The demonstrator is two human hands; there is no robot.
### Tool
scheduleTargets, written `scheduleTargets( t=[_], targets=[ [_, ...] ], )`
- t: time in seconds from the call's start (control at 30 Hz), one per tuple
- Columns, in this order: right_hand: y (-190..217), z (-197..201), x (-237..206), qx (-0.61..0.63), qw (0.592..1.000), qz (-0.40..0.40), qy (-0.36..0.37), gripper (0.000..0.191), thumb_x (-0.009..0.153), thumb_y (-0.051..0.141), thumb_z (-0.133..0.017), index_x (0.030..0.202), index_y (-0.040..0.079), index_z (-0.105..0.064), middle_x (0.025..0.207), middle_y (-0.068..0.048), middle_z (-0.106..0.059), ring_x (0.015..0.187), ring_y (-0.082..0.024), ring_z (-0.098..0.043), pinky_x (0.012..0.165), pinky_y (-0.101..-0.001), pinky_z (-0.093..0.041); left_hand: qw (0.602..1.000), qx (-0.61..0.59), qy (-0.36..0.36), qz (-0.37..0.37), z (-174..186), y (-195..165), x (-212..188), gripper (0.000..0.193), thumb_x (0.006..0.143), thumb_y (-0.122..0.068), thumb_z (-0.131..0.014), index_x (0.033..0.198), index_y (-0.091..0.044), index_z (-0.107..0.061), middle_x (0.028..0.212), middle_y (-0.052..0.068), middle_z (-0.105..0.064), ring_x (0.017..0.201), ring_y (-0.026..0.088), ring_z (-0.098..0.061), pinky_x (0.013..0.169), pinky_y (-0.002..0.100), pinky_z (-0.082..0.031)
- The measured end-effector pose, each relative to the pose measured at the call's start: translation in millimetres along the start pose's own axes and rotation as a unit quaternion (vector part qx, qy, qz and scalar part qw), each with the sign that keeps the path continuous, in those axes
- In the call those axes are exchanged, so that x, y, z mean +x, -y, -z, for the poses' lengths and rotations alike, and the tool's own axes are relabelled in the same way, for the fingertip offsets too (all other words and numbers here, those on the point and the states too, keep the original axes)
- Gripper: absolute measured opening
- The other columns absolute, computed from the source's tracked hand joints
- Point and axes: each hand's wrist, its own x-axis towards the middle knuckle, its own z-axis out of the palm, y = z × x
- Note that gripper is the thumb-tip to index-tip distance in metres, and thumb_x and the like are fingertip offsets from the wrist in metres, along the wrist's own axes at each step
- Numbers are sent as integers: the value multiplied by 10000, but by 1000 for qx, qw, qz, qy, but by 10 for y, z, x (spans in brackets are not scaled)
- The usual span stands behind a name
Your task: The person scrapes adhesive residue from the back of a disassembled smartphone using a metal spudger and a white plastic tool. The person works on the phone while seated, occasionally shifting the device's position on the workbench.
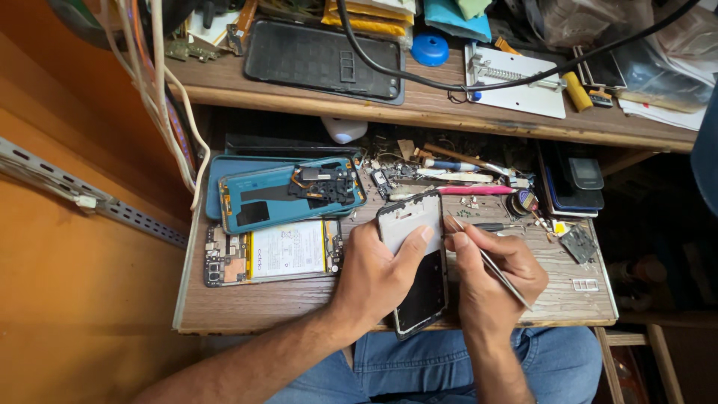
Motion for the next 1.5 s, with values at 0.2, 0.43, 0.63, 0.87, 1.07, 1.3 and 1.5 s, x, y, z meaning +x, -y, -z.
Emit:
scheduleTargets(
  t=[0.2, 0.43, 0.63, 0.87, 1.07, 1.3, 1.5],
  targets=[
    [148, -107, -14, -135, 981, 141, 1, 181, 946, -13, -786, 1101, -58, -704, 1021, -178, -771, 924, -183, -775, 843, -275, -638, 1000, 12, -4, 5, 5, 3, 3, 212, 940, -171, -638, 970, 25, -714, 797, 101, -757, 718, 158, -720, 659, 328, -575],
    [333, -90, 77, -277, 926, 253, 32, 215, 913, 41, -842, 1086, -32, -737, 1006, -144, -778, 921, -197, -788, 815, -249, -618, 1000, 26, -6, 10, 1, 6, 19, 212, 937, -180, -641, 937, 17, -720, 737, 98, -740, 659, 153, -703, 610, 331, -557],
    [322, -81, 143, -312, 909, 273, 36, 165, 911, 52, -855, 1031, -11, -762, 954, -110, -782, 817, -168, -774, 724, -247, -592, 999, 31, -3, 10, -3, 9, 15, 212, 944, -177, -639, 908, 20, -705, 701, 109, -717, 624, 165, -679, 593, 338, -548],
    [307, -69, 151, -320, 903, 284, 43, 160, 906, 56, -859, 1032, 19, -768, 961, -88, -784, 809, -166, -770, 688, -238, -585, 999, 34, -7, -2, -3, 0, 18, 208, 945, -177, -639, 919, 18, -706, 711, 105, -720, 634, 168, -697, 602, 339, -555],
    [319, -91, 134, -298, 912, 277, 47, 155, 917, 35, -840, 1043, -1, -759, 969, -114, -779, 837, -184, -779, 716, -248, -598, 999, 47, -3, 4, 4, -2, 24, 216, 940, -187, -634, 925, 16, -708, 693, 109, -708, 617, 172, -684, 596, 345, -550],
    [333, -131, 158, -294, 904, 307, 51, 185, 906, -3, -844, 1055, 0, -735, 973, -131, -771, 838, -202, -776, 761, -281, -602, 999, 50, -1, 13, 0, -8, 34, 225, 942, -191, -630, 891, 18, -699, 663, 107, -690, 592, 174, -663, 576, 349, -536],
    [371, -158, 175, -321, 887, 326, 53, 196, 882, -18, -854, 1038, 2, -736, 935, -134, -767, 787, -213, -758, 705, -292, -577, 999, 43, -1, 23, 3, -13, 22, 221, 934, -186, -633, 896, 18, -707, 657, 107, -694, 586, 168, -666, 564, 346, -531]
  ],
)
